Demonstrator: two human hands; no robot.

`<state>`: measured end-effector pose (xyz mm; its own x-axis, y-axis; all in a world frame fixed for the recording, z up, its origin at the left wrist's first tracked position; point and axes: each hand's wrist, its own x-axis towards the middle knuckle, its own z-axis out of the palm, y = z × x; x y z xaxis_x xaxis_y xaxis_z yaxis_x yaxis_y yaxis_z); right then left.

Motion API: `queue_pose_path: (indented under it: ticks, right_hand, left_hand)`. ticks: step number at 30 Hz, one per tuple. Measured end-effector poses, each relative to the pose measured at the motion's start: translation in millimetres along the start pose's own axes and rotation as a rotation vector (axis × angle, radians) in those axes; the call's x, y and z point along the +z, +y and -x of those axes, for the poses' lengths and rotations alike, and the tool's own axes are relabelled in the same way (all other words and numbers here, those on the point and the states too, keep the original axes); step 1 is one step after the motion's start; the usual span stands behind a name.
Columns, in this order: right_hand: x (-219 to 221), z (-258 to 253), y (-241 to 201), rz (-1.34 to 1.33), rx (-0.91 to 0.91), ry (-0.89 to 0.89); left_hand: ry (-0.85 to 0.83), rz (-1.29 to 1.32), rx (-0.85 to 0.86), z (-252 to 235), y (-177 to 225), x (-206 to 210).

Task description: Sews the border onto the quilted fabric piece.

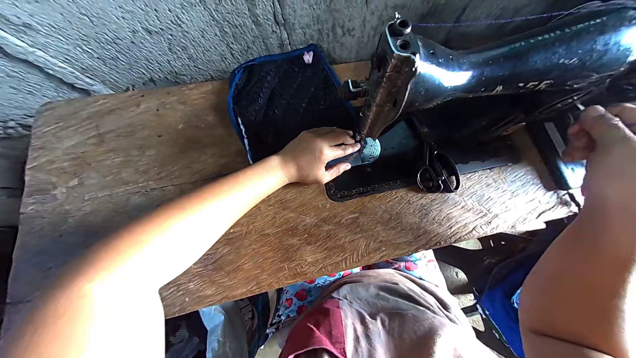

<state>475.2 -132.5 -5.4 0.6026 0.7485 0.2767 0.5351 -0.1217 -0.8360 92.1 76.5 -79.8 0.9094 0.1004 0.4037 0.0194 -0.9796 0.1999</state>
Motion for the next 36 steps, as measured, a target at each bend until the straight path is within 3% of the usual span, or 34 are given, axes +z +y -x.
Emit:
queue_pose_path:
  ticks: [14, 22, 36]
  right_hand:
    - [-5, -2, 0, 0.189, -0.001, -0.015]
    - [-6, 6, -2, 0.446, -0.015, -0.001]
    - [-3, 10, -2, 0.474, -0.085, 0.033]
  left_hand:
    - [-0.001, 0.028, 0.052, 2, 0, -1]
    - [0.000, 0.033, 0.060, 3, 3, -2]
    - [0.002, 0.068, 0.067, 5, 7, -1]
